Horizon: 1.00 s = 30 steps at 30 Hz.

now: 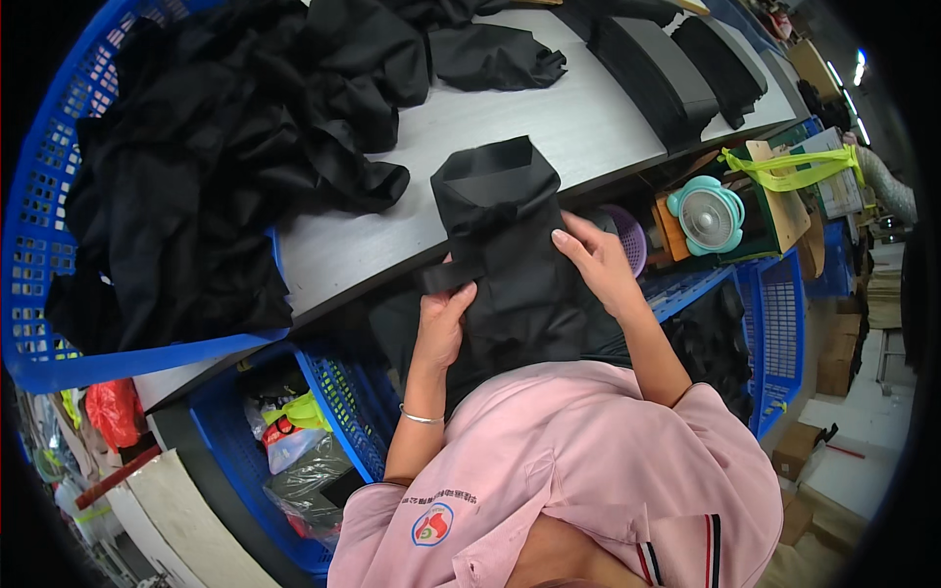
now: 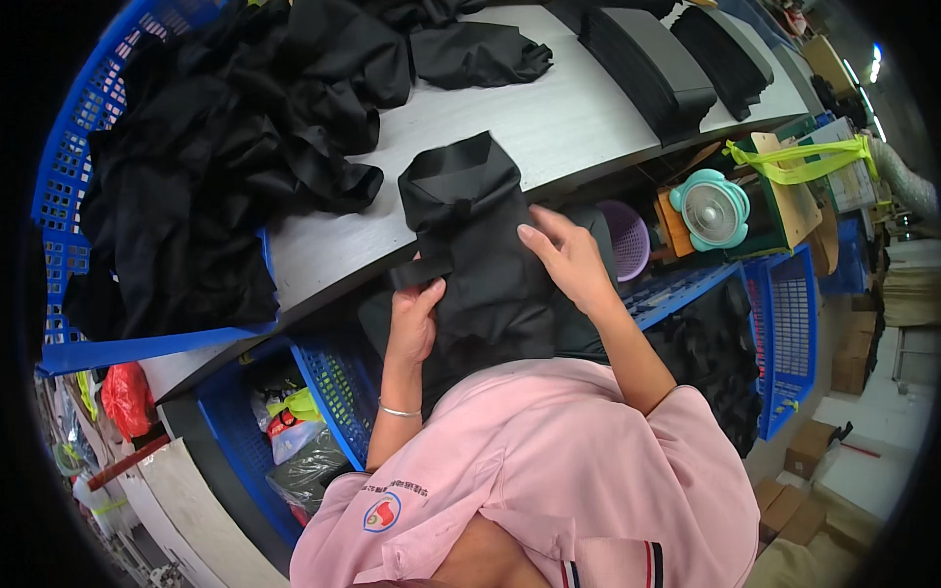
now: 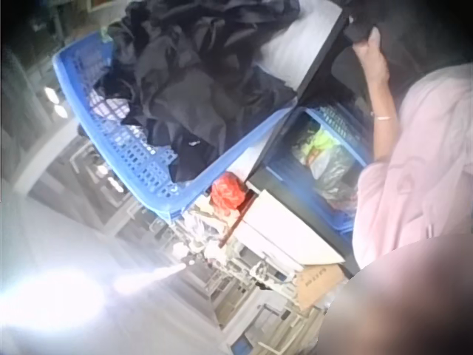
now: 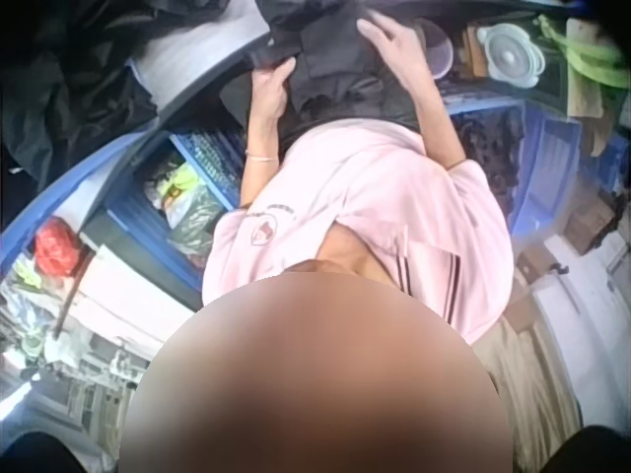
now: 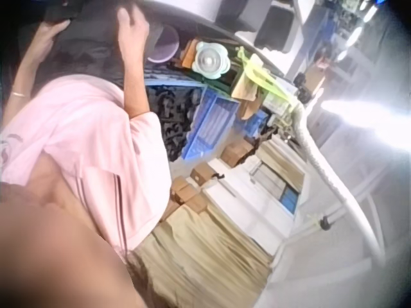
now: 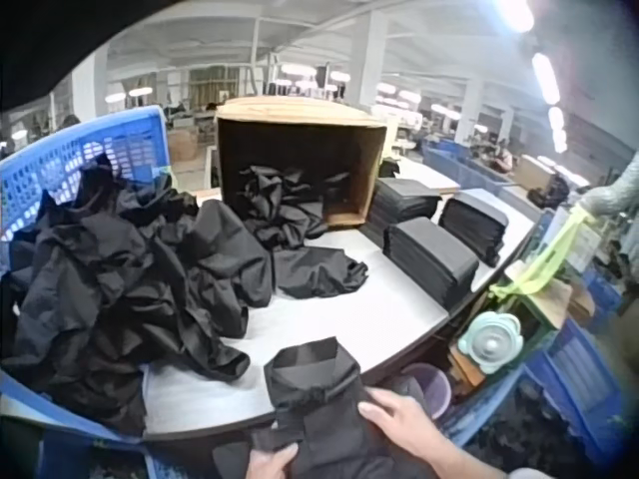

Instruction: Checking and folding black fabric bags in a factory or warehouse setting.

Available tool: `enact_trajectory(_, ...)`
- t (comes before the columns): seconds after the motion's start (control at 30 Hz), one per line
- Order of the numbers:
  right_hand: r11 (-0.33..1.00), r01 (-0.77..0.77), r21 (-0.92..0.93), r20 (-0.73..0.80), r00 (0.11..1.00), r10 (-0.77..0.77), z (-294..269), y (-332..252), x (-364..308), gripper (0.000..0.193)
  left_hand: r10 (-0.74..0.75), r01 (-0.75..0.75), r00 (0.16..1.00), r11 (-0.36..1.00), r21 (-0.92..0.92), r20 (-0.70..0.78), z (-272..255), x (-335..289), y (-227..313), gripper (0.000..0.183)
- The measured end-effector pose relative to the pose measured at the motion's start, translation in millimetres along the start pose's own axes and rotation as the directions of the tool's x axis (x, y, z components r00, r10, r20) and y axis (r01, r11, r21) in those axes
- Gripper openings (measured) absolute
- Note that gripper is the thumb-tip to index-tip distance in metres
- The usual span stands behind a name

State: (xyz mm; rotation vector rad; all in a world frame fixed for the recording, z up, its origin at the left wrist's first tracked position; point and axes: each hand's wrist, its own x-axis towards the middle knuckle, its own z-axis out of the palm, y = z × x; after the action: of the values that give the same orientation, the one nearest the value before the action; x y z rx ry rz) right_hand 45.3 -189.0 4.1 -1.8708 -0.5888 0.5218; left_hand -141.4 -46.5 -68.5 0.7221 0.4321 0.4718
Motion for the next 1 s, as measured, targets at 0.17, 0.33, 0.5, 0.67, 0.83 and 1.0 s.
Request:
enact_trajectory(0.17, 0.908, -0.352, 0.227, 0.342, 0.902, 0.264, 16, -12, -12, 0.022, -0.131, 0.127, 0.982, 0.991, 0.041, 0.133, -8, -13, 11, 0.061)
enact_trajectory(0.33, 0.866, -0.418, 0.274, 0.341, 0.884, 0.319, 32, -16, -17, 0.017, -0.485, 0.447, 0.873, 0.840, -0.307, -0.055, -16, 5, -3, 0.046)
enact_trajectory(0.5, 0.859, -0.473, 0.195, 0.368, 0.847, 0.383, 21, -3, -15, 0.020, -0.382, 0.440, 0.898, 0.774, -0.456, 0.218, -41, 7, -17, 0.040)
enact_trajectory(0.67, 0.671, -0.530, 0.518, 0.465, 0.833, 0.299, 30, 0, -27, 0.025, -0.362, 0.360, 0.930, 0.860, -0.362, 0.064, -41, 18, -40, 0.040)
enact_trajectory(0.83, 0.919, -0.340, 0.199, 0.148, 0.938, 0.315, 11, 6, -22, 0.019, -0.238, 0.247, 0.969, 0.933, -0.261, 0.064, 6, 6, -19, 0.043)
enact_trajectory(1.0, 0.966, -0.065, 0.249, 0.083, 0.996, 0.045, 17, 12, -46, 0.023, -0.256, 0.250, 0.965, 0.964, -0.090, -0.051, 26, 8, -28, 0.044)
